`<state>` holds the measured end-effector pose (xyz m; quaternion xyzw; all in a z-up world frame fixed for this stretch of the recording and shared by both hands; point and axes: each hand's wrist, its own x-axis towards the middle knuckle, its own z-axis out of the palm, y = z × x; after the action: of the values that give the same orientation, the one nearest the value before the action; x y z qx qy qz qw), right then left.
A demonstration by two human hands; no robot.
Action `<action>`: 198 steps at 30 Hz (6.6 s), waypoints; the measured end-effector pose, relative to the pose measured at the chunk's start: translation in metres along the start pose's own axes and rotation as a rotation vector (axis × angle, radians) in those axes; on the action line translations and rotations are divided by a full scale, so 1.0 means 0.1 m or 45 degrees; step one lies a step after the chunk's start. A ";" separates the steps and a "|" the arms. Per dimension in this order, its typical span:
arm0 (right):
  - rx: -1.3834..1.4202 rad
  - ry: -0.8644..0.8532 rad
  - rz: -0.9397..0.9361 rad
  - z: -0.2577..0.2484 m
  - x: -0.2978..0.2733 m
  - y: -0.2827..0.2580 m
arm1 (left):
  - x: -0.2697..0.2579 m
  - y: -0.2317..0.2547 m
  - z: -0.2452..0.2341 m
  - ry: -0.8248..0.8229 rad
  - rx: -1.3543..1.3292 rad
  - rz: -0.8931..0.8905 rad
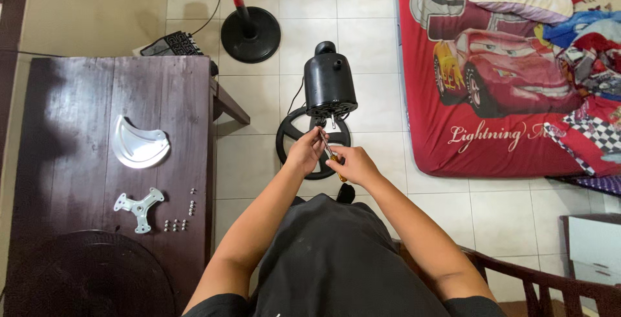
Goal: The person uses a screwdriver to tighten screws on the base of an electric fan motor housing. They repeatedly adjust the fan and tighten the fasteners while standing in a room with a bed and table nearby.
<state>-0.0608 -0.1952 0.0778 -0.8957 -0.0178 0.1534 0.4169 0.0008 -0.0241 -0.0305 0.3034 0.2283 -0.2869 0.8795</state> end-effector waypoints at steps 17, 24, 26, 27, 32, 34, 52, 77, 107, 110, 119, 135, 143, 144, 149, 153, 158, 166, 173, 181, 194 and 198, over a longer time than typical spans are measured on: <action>-0.068 0.169 0.228 0.27 0.17 0.09 | 0.75 -0.21 -0.13 0.015 0.164 -0.079; -0.089 0.215 0.295 0.37 0.25 0.09 | 0.68 -0.06 -0.04 0.053 0.201 -0.181; -0.094 0.231 0.293 0.40 0.24 0.08 | 0.67 -0.06 -0.04 0.064 0.211 -0.208; -0.099 0.240 0.289 0.41 0.25 0.08 | 0.69 -0.06 -0.05 0.066 0.215 -0.218; -0.164 0.306 0.284 0.44 0.26 0.09 | 0.85 -0.17 -0.13 0.024 0.178 -0.214; -0.178 0.343 0.261 0.43 0.27 0.10 | 0.93 -0.19 -0.16 0.002 0.153 -0.216; 0.051 0.317 0.311 0.38 0.34 0.18 | 1.11 -0.17 -0.26 0.009 0.145 -0.241; 1.306 0.266 0.900 0.60 0.48 0.55 | 1.07 -0.13 -0.31 0.034 0.206 -0.044; 1.506 0.407 0.762 0.67 0.34 0.56 | 0.14 0.12 0.49 0.143 1.362 0.470; 1.600 0.377 0.767 0.68 0.35 0.54 | 0.12 0.10 0.50 0.209 1.359 0.494; 1.458 0.533 0.720 0.74 0.40 0.54 | -0.18 0.35 0.56 0.111 1.786 1.127; 1.627 0.595 0.719 0.81 0.37 0.61 | -0.20 0.83 0.52 -0.448 2.907 0.357; 1.588 0.592 0.786 0.95 0.39 0.56 | -0.09 0.78 0.39 -0.543 2.524 0.713; 1.591 0.573 0.860 0.94 0.39 0.53 | -0.07 0.77 0.39 -0.556 2.375 0.869; 1.706 0.586 0.879 0.97 0.42 0.48 | -0.06 0.95 0.48 -0.368 2.198 1.334; 1.475 0.687 0.632 1.11 0.43 0.51 | 0.08 1.41 0.67 -0.295 2.206 1.382; 1.446 0.752 0.684 1.13 0.38 0.48 | 0.19 1.71 0.80 -0.350 2.408 1.014; 1.546 0.625 0.695 0.96 0.32 0.43 | 0.41 1.85 0.98 -0.570 2.461 0.883; 1.107 0.866 0.608 1.00 0.33 0.32 | 0.50 1.90 1.03 -0.593 2.476 0.818; 1.246 0.770 0.721 1.01 0.36 0.37 | 0.52 1.85 1.00 -0.528 2.601 0.898; 1.393 0.916 0.687 1.18 0.42 0.49 | 0.44 1.83 1.01 -0.503 2.615 0.904; 1.411 0.753 0.835 1.17 0.42 0.62 | 0.41 1.78 0.97 -0.471 2.570 0.904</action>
<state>-0.0608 -0.1422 -0.0511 -0.5151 0.4477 0.0078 0.7309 0.1676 0.0125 0.0863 0.8875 -0.3497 -0.1126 0.2782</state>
